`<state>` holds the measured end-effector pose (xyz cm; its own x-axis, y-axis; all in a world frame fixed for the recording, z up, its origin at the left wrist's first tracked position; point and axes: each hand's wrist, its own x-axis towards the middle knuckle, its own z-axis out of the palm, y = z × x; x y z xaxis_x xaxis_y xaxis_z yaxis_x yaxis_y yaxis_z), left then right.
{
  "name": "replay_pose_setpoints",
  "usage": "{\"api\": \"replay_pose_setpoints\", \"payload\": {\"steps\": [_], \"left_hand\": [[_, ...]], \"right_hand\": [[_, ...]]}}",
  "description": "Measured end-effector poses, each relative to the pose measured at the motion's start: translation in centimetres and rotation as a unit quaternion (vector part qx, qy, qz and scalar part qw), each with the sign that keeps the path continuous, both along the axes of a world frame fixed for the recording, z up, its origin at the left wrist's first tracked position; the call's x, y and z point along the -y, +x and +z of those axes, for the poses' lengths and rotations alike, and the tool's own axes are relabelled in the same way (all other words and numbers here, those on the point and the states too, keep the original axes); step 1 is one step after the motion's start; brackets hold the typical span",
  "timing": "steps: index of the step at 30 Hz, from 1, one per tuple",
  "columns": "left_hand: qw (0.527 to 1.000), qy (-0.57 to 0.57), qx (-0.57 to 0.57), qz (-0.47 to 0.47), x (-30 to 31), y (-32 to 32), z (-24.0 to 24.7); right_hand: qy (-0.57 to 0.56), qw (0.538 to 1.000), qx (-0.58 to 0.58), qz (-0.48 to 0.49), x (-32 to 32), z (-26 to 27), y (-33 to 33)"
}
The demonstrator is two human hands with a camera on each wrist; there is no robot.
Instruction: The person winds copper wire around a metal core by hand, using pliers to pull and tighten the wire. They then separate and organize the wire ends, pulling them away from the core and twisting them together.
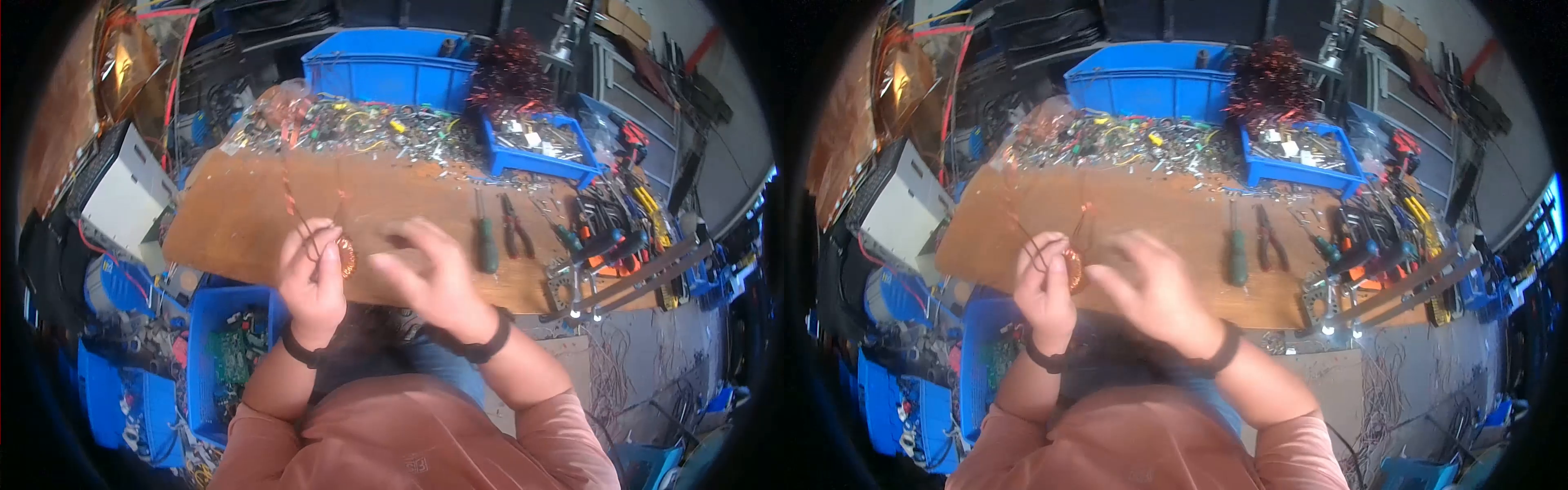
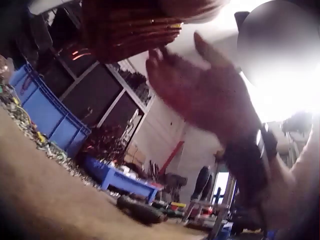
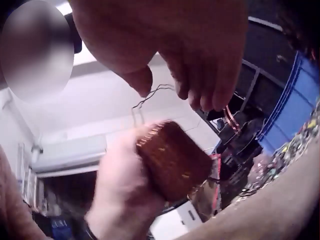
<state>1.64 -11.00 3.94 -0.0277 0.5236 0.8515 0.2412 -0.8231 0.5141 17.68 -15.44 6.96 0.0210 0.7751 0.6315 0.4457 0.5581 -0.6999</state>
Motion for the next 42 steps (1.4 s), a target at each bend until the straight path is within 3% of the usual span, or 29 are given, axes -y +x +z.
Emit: {"api": "replay_pose_setpoints", "payload": {"steps": [1,2,5,8,12,15,20,21,24,27,30,32,33,34,36,39,42], "left_hand": [[0.998,-0.060,0.022,-0.024,-0.2,0.6,-1.4],[0.998,0.033,-0.051,0.011,-0.9,0.9,-1.8],[0.994,0.036,-0.103,0.022,-1.2,1.9,-2.6],[0.996,0.000,-0.090,-0.029,-2.3,2.0,-4.8],[0.994,0.014,-0.106,-0.007,-3.1,2.1,-6.7],[0.997,0.004,-0.077,-0.010,-3.5,2.2,-7.5],[0.997,-0.021,-0.063,-0.032,-3.4,2.9,-7.1],[0.991,-0.040,-0.094,-0.083,-3.9,2.9,-6.5],[0.976,-0.093,-0.195,-0.003,-5.4,3.1,-9.9],[0.985,-0.025,-0.172,0.003,-5.1,3.6,-9.4],[0.979,-0.009,-0.189,0.073,-4.8,3.8,-8.8],[0.974,-0.008,-0.198,0.107,-5.2,3.5,-8.9],[0.971,-0.018,-0.217,0.101,-5.1,3.5,-8.7],[0.971,-0.014,-0.223,0.088,-5.1,3.2,-8.8],[0.970,-0.009,-0.234,0.060,-5.2,2.8,-9.1],[0.962,-0.004,-0.266,0.060,-5.0,3.1,-8.9],[0.969,-0.009,-0.233,0.077,-4.9,3.3,-8.9]], "right_hand": [[0.010,0.998,-0.055,0.017,-0.4,0.2,-1.2],[0.019,0.993,-0.110,0.038,-0.8,0.3,-2.1],[-0.119,0.974,-0.178,0.072,-2.0,0.5,-2.5],[-0.009,0.999,-0.016,-0.040,-3.2,-1.9,-3.0],[-0.142,0.973,-0.166,0.072,-3.7,-3.0,-3.2],[-0.076,0.979,-0.180,0.062,-3.9,-3.5,-3.6],[-0.151,0.943,-0.267,0.125,-4.2,-4.2,-3.0],[-0.151,0.941,-0.268,0.137,-4.2,-4.4,-2.8],[-0.156,0.923,-0.317,0.152,-4.0,-4.9,-3.1],[-0.182,0.900,-0.352,0.179,-4.1,-5.0,-1.7],[-0.205,0.893,-0.360,0.175,-2.7,-0.8,0.5],[-0.279,0.870,-0.375,0.159,-2.9,1.2,1.9],[-0.268,0.911,-0.297,0.097,-3.6,1.1,2.9],[-0.265,0.880,-0.356,0.171,-3.8,2.3,3.9],[-0.317,0.849,-0.390,0.161,-3.4,5.5,4.7],[-0.332,0.853,-0.357,0.186,-4.2,7.0,5.1],[-0.333,0.826,-0.404,0.210,-5.6,6.1,5.8]]}}
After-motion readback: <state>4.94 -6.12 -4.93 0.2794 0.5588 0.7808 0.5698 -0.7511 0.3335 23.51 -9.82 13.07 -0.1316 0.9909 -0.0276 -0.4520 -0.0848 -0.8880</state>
